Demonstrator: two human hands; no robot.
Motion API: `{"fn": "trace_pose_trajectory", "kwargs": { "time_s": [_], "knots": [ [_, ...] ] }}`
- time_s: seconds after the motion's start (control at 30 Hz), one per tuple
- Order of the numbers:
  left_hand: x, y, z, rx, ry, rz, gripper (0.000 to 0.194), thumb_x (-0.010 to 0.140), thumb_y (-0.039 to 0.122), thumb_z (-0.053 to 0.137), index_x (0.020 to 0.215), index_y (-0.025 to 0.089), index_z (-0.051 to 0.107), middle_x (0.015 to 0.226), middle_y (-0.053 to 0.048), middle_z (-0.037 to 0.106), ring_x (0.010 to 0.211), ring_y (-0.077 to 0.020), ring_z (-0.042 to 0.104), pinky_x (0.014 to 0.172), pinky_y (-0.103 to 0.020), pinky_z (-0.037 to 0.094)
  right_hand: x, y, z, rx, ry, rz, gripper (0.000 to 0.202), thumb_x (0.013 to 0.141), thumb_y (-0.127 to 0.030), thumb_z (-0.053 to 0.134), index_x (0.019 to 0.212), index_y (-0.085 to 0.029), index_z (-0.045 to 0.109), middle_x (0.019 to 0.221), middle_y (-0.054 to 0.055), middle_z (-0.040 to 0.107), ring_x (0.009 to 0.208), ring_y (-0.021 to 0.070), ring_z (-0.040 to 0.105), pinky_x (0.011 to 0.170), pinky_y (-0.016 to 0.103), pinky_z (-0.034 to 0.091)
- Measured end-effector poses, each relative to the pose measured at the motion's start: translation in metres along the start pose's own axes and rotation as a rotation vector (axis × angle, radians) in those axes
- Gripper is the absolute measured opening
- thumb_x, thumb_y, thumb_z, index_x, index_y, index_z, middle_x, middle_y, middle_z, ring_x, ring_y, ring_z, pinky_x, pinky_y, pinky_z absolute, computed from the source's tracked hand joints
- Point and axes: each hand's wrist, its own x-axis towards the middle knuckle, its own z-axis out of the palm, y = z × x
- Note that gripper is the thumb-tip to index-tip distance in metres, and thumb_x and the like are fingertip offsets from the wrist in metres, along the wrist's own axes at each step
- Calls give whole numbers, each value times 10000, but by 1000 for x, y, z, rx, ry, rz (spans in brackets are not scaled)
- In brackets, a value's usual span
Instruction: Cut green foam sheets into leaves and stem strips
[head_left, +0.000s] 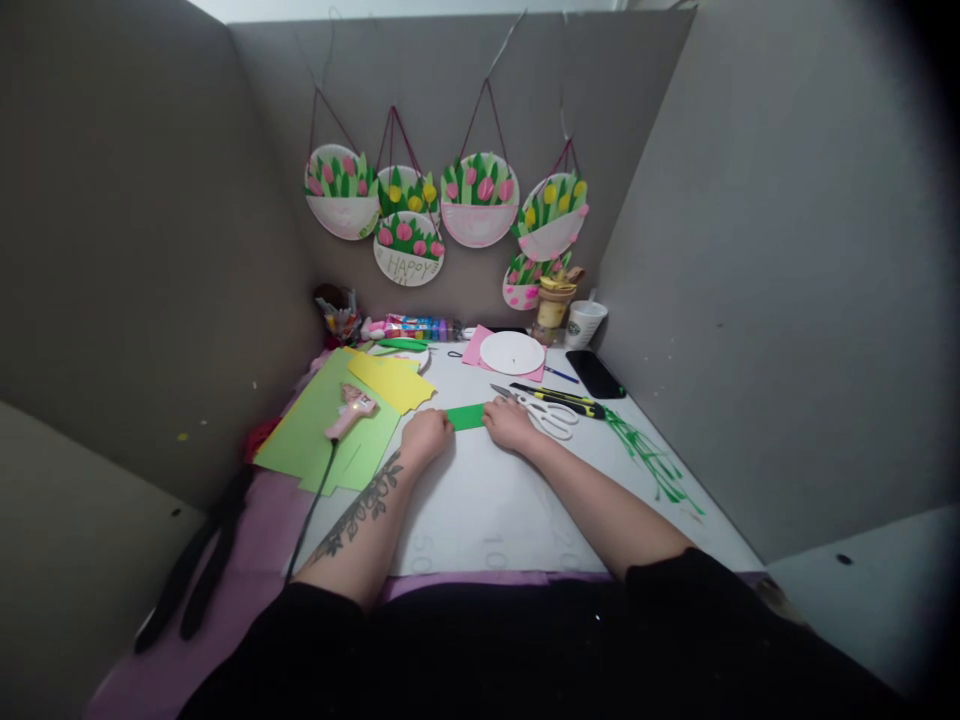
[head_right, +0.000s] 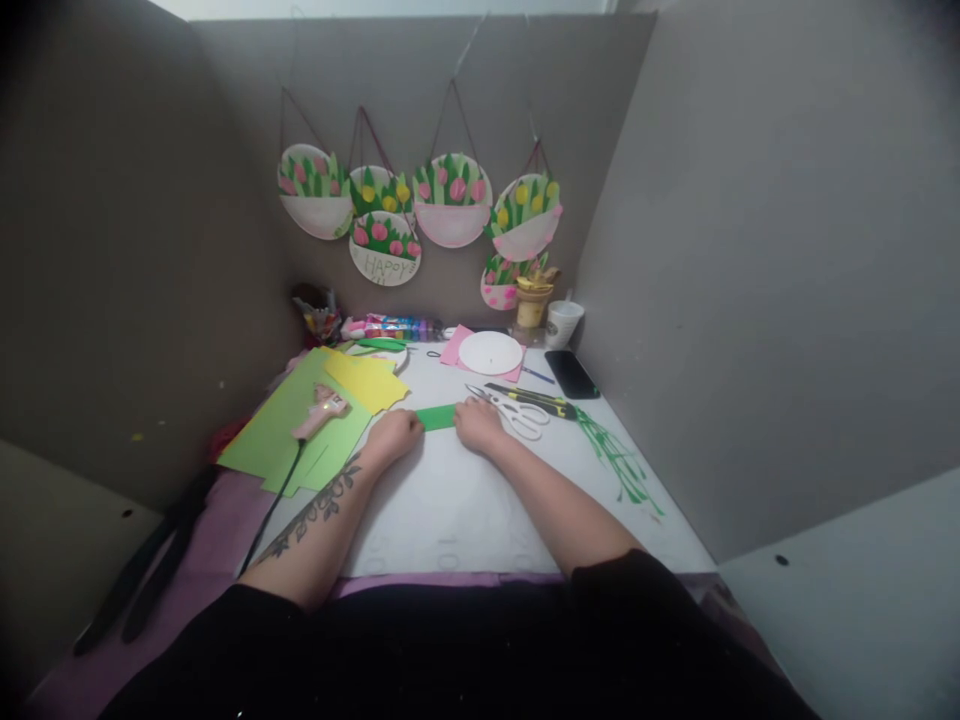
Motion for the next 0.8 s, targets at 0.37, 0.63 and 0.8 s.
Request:
{"fn": "trace_pose_trajectory", "kwargs": {
  "time_s": [0.37, 0.63, 0.8],
  "knots": [
    [1, -6, 2, -17, 64, 29, 265, 855, 246, 471, 1023, 198, 669, 982, -84, 633, 907, -218, 580, 778, -314, 450, -2, 1, -3, 38, 7, 80, 237, 918, -301, 423, 1040, -183, 589, 1109, 117, 599, 1028, 272, 525, 851, 372, 369],
    [1, -14, 9, -59, 113, 483, 278, 889, 245, 503, 996, 292, 756, 923, -68, 655, 860, -208, 519, 795, -333, 397, -1, 6, -3, 92, 36, 86, 162, 888, -274, 476, 960, -196, 599, 1028, 87, 613, 963, 245, 531, 810, 335, 368],
    [-7, -5, 0, 26, 112, 459, 273, 906, 315, 503, 1033, 297, 744, 921, -74, 646, 881, -220, 514, 769, -334, 373, -9, 4, -1, 157, 122, 36, 226, 875, -192, 468, 1010, -202, 649, 1064, 88, 611, 1022, 236, 497, 881, 351, 358]
  ]
}}
